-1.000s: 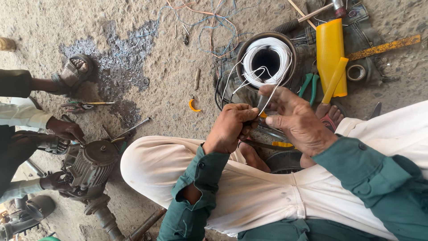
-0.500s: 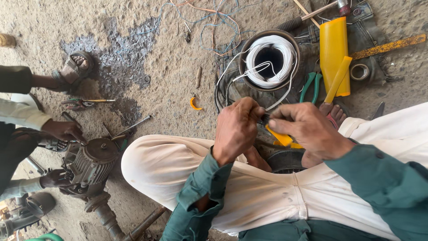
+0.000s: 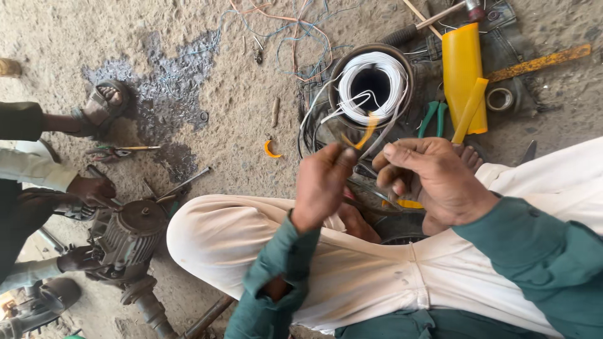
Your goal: The person cuts a piece of yellow heat shrink tubing with shears, slides it over a wire connection, and then wraps the joint with black electrical tape. The person works while sitting on the floor in a workshop setting.
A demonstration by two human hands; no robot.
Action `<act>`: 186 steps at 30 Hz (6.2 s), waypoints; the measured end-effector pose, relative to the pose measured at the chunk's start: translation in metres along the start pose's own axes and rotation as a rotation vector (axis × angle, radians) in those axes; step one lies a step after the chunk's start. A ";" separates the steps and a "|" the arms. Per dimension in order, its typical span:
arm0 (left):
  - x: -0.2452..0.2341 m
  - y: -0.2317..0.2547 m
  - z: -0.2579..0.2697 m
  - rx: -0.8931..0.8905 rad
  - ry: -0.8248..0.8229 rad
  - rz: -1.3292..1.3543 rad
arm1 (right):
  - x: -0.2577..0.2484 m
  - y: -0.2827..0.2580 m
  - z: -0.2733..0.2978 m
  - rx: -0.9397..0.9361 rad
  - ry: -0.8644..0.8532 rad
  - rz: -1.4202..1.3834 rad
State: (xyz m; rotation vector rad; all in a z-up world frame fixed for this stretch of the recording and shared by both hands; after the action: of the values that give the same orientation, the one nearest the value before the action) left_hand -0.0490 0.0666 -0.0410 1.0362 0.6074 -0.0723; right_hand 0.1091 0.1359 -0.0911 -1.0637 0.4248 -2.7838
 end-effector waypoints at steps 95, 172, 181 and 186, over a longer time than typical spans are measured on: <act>-0.005 0.045 0.002 0.194 0.186 -0.417 | 0.038 -0.013 -0.016 -0.281 -0.059 0.838; 0.041 -0.070 0.051 -0.408 -0.030 1.039 | 0.138 -0.078 0.056 -1.023 -0.413 1.898; 0.005 -0.010 0.018 0.011 0.047 0.929 | 0.133 -0.110 0.052 -1.014 -0.342 1.801; -0.005 -0.001 -0.004 -0.076 0.047 0.870 | 0.133 -0.117 0.045 -1.009 -0.364 1.753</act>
State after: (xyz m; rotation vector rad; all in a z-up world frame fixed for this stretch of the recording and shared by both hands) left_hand -0.0553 0.0679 -0.0405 1.1535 0.1593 0.7327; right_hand 0.0380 0.2082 0.0606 -0.5769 1.6548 -0.7392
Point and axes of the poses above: each hand's wrist, its own z-axis away from the middle knuckle, its own x-axis out of the palm, y = z × x, the point moved 9 cm from there along -z, towards the middle knuckle, and after that the axes turned 11 degrees about -z, right-handed, at the moved point
